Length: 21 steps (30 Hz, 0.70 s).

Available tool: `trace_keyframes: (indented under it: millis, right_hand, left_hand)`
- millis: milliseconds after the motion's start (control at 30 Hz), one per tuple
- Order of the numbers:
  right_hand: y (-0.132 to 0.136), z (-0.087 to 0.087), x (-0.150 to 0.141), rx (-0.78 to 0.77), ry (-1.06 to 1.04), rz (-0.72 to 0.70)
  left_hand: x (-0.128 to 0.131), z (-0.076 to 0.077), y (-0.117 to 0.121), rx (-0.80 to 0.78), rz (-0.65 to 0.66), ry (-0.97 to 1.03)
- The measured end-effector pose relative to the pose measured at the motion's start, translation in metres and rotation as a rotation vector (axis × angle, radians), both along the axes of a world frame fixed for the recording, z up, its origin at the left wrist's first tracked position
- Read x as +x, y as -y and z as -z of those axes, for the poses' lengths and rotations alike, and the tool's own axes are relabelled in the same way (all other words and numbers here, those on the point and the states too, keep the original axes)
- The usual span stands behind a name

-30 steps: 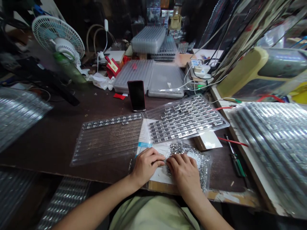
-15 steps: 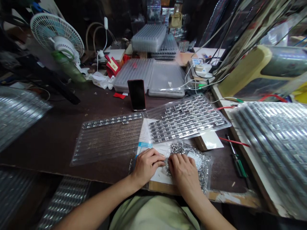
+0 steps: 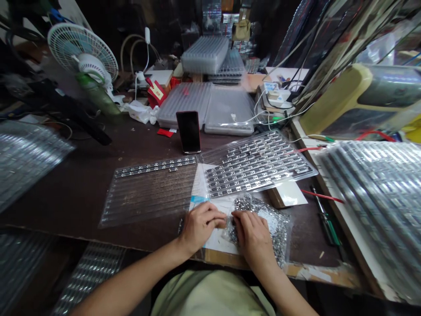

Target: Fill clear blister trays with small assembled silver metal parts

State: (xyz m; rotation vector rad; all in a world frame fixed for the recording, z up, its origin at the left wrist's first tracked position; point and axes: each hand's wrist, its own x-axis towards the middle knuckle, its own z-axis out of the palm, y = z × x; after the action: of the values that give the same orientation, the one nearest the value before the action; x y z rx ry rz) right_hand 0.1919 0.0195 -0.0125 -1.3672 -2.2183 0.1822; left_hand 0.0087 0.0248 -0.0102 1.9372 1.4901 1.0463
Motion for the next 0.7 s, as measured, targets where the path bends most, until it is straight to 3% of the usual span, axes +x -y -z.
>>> trace_keyframes:
  millis: [133,233,367,500,633,700]
  right_hand:
    - [0.0,-0.003,-0.008,-0.046,-0.097,-0.067]
    - [0.0,-0.001,-0.018,-0.075,-0.128,-0.07]
    - [-0.003,0.003,-0.028,-0.09,-0.118,-0.052]
    - [-0.005,0.003,-0.03,-0.099,-0.127,-0.051]
    - [-0.004,0.003,-0.029,-0.085,-0.127,-0.061]
    - [-0.003,0.002,-0.029,-0.066,-0.113,-0.066]
  left_hand:
    - [-0.05,-0.016,-0.054,0.059,-0.262,-0.201]
    - [-0.09,-0.016,-0.09,0.053,-0.441,-0.4]
    - [-0.117,-0.006,-0.097,0.056,-0.472,-0.511]
    - [-0.108,-0.009,-0.086,0.108,-0.458,-0.53]
    - [-0.066,-0.016,-0.098,0.087,-0.205,-0.482]
    - [-0.047,-0.017,-0.11,0.055,-0.153,-0.475]
